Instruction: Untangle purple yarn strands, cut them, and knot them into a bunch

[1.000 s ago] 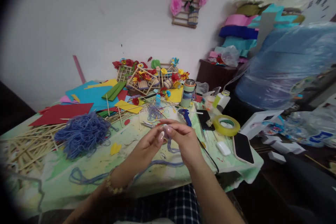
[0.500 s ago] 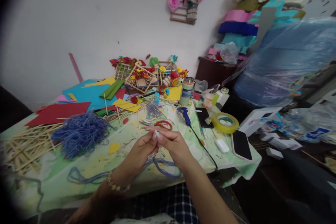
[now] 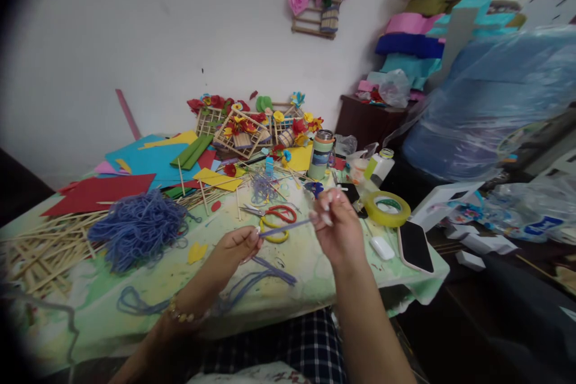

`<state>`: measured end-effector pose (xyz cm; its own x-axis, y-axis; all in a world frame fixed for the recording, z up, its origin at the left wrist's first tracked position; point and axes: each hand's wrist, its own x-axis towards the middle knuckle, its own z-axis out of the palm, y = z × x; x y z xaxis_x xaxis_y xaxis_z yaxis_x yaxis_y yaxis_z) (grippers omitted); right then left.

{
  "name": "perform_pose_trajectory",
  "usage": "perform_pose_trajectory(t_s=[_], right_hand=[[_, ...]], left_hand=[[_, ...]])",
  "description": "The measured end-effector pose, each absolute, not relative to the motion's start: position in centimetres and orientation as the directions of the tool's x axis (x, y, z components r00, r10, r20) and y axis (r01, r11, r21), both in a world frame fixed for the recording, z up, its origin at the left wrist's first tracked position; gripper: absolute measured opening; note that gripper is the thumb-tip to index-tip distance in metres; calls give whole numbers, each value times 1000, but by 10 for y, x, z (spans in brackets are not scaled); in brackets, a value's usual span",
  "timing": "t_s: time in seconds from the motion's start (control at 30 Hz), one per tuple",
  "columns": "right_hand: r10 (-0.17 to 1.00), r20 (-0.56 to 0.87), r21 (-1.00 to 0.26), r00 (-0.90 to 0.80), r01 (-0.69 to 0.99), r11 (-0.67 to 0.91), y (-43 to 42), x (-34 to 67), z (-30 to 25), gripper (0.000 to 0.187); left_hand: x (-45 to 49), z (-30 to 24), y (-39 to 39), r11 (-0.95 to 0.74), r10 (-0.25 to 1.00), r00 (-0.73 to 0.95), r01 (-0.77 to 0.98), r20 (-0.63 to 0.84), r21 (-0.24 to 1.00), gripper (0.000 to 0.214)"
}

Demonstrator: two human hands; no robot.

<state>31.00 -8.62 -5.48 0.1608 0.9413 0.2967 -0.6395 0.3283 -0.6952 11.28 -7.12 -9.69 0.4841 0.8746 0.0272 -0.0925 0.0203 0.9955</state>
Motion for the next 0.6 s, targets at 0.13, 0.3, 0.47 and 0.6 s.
perform_pose_trajectory(t_s=[0.13, 0.3, 0.47, 0.6], right_hand=[[961, 273, -916, -35, -315, 248, -102, 314, -47, 17], [833, -165, -976, -529, 210, -60, -112, 307, -57, 31], [986, 88, -993, 139, -68, 98, -105, 364, -66, 30], [710, 263, -957, 654, 81, 280, -103, 420, -70, 33]], left_hand=[[101, -91, -69, -60, 899, 437, 26, 42, 998, 49], [92, -82, -67, -171, 869, 491, 173, 66, 970, 44], [53, -88, -52, -131, 922, 385, 208, 42, 969, 43], [5, -96, -38, -94, 982, 179, 220, 55, 971, 44]])
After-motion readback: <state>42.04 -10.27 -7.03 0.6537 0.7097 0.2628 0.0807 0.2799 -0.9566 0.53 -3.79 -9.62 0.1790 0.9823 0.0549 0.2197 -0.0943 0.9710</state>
